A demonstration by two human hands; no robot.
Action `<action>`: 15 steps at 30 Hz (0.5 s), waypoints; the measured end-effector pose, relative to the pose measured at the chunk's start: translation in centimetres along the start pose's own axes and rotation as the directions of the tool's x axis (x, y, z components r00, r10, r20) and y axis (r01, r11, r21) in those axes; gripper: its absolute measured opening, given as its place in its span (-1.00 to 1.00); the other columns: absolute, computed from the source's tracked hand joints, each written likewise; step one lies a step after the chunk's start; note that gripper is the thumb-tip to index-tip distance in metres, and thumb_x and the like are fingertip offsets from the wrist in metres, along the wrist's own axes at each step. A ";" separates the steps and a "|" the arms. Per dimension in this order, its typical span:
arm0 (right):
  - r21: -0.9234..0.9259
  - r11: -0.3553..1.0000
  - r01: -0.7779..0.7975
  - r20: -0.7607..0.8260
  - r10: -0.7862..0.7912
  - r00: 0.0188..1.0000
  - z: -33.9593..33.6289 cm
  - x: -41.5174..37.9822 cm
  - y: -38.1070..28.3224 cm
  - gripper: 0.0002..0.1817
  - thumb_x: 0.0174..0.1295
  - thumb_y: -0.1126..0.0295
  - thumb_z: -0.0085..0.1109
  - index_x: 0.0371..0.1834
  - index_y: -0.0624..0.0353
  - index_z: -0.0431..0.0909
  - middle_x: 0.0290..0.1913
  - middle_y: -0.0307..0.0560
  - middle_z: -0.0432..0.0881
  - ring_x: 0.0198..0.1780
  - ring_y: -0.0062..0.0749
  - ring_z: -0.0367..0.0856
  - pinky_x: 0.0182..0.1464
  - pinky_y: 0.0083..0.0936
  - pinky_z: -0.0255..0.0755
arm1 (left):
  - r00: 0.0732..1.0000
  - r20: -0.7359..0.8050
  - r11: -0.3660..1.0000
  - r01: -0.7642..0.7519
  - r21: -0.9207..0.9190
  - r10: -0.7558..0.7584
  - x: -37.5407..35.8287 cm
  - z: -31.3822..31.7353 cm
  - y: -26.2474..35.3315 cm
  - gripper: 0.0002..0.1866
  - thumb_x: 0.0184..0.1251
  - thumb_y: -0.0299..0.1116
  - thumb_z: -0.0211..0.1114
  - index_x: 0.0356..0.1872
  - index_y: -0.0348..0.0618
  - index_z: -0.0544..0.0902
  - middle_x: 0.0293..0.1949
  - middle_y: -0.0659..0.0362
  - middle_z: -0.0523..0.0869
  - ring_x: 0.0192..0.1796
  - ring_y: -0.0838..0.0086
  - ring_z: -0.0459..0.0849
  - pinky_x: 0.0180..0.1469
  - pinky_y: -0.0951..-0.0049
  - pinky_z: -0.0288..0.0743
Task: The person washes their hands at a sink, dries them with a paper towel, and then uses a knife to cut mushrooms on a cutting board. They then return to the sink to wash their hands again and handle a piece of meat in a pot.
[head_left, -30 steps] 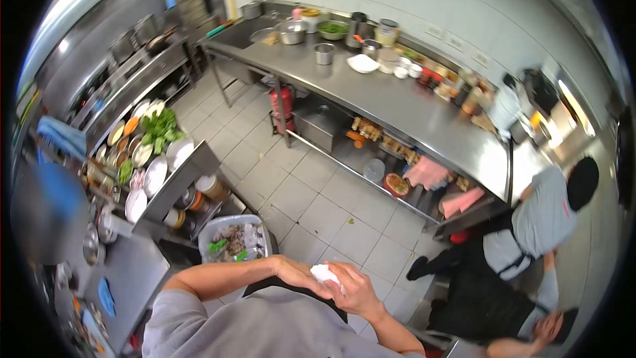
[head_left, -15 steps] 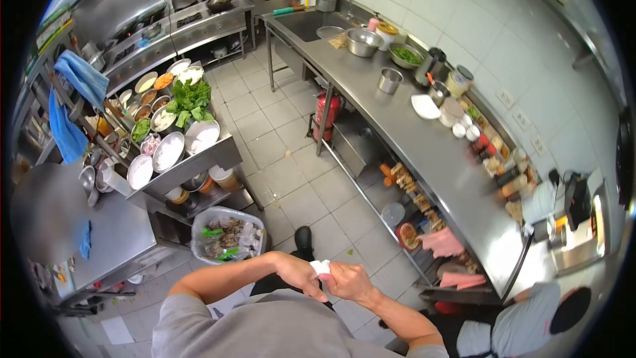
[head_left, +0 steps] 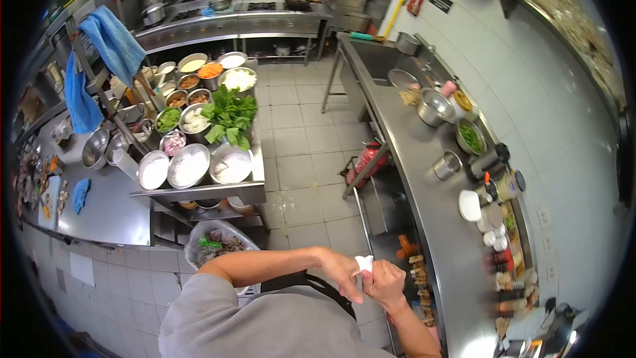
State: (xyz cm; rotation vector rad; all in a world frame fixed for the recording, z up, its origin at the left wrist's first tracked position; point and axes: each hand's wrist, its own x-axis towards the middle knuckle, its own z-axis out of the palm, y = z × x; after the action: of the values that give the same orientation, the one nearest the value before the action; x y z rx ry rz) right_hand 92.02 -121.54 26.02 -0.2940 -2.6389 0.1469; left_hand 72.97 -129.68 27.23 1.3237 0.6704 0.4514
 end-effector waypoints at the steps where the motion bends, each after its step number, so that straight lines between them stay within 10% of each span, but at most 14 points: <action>1: 0.053 0.996 0.070 -0.081 -0.065 0.995 1.2 1.4 1.0 -0.52 0.40 0.06 0.08 -0.63 0.12 0.36 -0.70 -0.10 0.36 -0.71 -0.16 0.42 -0.66 -0.29 0.33 | 0.999 0.004 0.997 0.053 -0.058 -0.053 0.0 -1.0 -0.6 -0.35 0.26 -0.01 0.47 0.14 -0.30 0.44 0.01 0.04 0.64 0.03 0.33 0.71 -0.05 0.35 0.69; 10: 0.317 0.903 0.290 0.018 -0.311 0.950 8.5 12.9 7.1 -0.57 0.36 0.14 0.15 -0.64 0.11 0.38 -0.69 -0.10 0.43 -0.71 -0.20 0.46 -0.67 -0.32 0.34 | 0.929 -0.366 0.878 -0.124 -0.463 -0.062 -3.5 -7.7 -3.5 -0.50 0.36 -0.11 0.40 0.10 -0.32 0.56 0.01 0.05 0.69 0.04 0.40 0.67 0.07 0.41 0.60; 15: 0.385 0.837 0.390 -0.140 -0.365 0.921 11.2 21.7 10.5 -0.60 0.30 0.06 0.20 -0.11 0.23 0.64 -0.50 -0.11 0.53 -0.45 -0.22 0.59 -0.41 -0.30 0.46 | 0.826 -0.561 0.832 -0.274 -0.482 -0.053 -4.7 -14.2 -4.0 -0.48 0.36 -0.16 0.41 0.16 -0.31 0.52 0.03 0.04 0.69 0.08 0.41 0.67 0.09 0.39 0.60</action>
State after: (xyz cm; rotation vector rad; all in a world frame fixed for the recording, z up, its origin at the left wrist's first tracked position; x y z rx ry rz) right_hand 69.94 -106.87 24.28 0.3595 -2.4686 0.5352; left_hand 59.71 -123.19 22.79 0.6687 0.8586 1.0768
